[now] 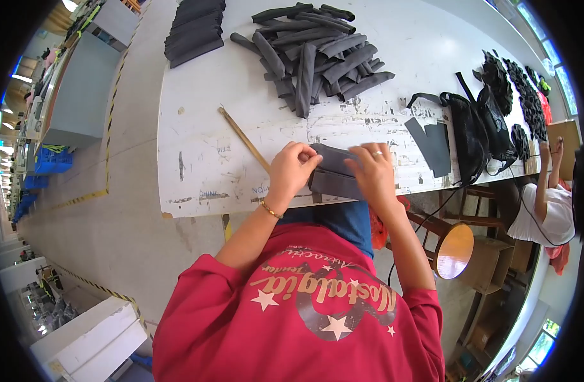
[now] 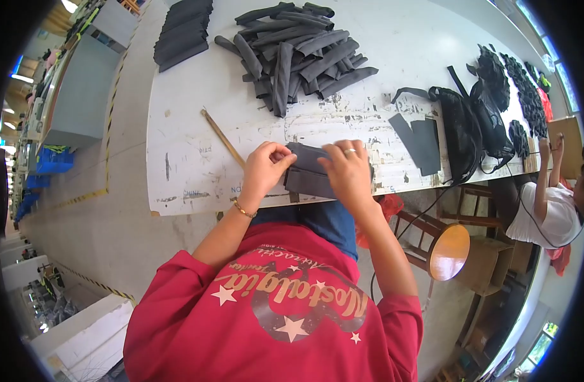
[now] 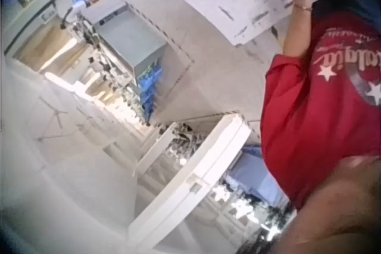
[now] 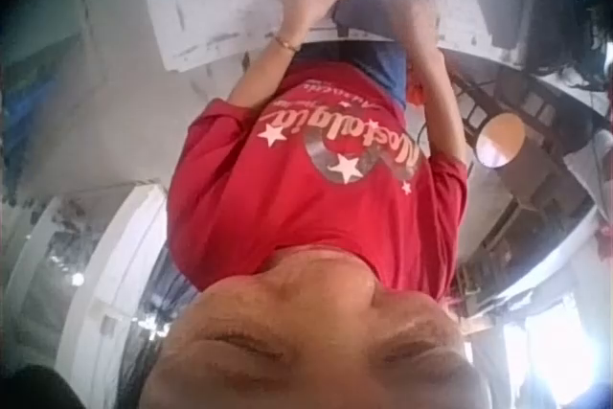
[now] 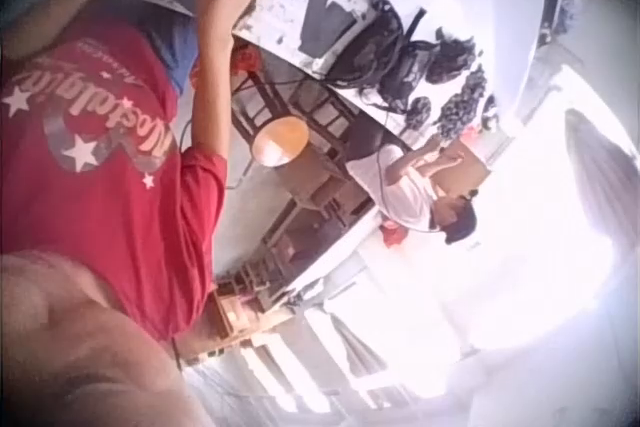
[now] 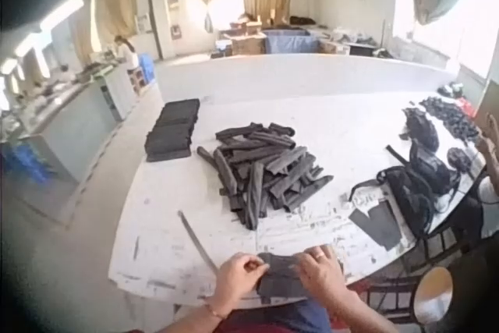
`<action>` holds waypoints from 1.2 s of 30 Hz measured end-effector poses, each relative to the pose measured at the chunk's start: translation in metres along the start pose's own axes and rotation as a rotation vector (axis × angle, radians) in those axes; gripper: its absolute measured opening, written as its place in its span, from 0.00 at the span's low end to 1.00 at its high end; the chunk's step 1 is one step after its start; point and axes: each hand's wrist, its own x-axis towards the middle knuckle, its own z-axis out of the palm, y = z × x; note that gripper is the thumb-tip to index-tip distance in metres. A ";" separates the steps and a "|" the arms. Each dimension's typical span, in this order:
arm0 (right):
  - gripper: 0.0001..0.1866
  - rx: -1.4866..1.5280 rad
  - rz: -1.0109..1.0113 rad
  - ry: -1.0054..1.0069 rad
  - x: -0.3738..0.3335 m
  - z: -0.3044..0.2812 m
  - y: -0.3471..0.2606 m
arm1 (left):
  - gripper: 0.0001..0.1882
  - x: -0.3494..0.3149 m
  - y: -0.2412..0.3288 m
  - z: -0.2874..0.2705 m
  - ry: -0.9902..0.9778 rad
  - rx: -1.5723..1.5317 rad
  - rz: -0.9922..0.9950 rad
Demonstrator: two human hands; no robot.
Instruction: Inserting foam padding strips into grey fabric sleeves for product assembly.
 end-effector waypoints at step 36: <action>0.11 0.455 0.082 -0.073 -0.002 0.036 0.021 | 0.11 -0.014 -0.004 0.014 -0.076 -0.685 -0.180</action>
